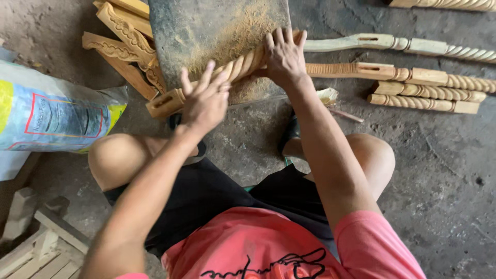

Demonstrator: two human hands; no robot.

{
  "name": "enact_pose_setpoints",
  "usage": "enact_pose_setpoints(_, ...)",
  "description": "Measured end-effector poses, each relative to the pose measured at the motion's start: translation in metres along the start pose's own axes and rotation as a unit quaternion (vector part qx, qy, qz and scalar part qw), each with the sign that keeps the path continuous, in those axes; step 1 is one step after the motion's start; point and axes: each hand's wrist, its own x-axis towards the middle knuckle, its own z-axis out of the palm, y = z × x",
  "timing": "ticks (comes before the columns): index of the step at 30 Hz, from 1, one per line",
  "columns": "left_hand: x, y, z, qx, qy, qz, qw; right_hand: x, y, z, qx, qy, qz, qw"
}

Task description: The person sands a decorative carved wooden post by hand using a small piece of sandpaper, rubbing all sides and grooves of the object on a low workspace.

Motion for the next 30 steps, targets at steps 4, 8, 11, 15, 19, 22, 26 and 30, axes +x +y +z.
enact_pose_setpoints(4,-0.017,-0.026,-0.032,-0.046,0.093,-0.187,0.977,-0.016,-0.015,0.018,-0.029,-0.078,0.030,0.996)
enact_pose_setpoints(8,0.014,0.007,0.026,-0.086,0.058,-0.205,0.973,-0.017,0.005,0.015,-0.050,-0.057,-0.049,0.996)
enact_pose_setpoints(11,0.029,0.035,0.063,-0.023,0.051,-0.126,0.990,-0.013,-0.004,0.008,-0.062,-0.059,-0.010,0.996)
enact_pose_setpoints(15,0.005,0.036,0.059,-0.044,0.004,-0.112,0.993,-0.007,-0.013,-0.015,-0.074,-0.123,0.004,0.990)
enact_pose_setpoints(19,0.027,0.039,0.064,0.003,0.037,-0.094,0.995,0.009,-0.005,-0.006,-0.042,-0.126,0.005,0.991)
enact_pose_setpoints(22,0.078,0.036,0.077,-0.024,-0.033,-0.130,0.991,0.003,0.000,0.016,-0.024,-0.061,0.002,0.998)
enact_pose_setpoints(26,0.042,0.029,0.044,-0.037,-0.060,-0.121,0.990,0.006,-0.003,0.008,-0.042,-0.088,0.000,0.995)
enact_pose_setpoints(30,0.045,0.032,0.066,-0.006,-0.007,-0.132,0.991,-0.003,-0.011,0.003,0.009,-0.070,-0.004,0.998)
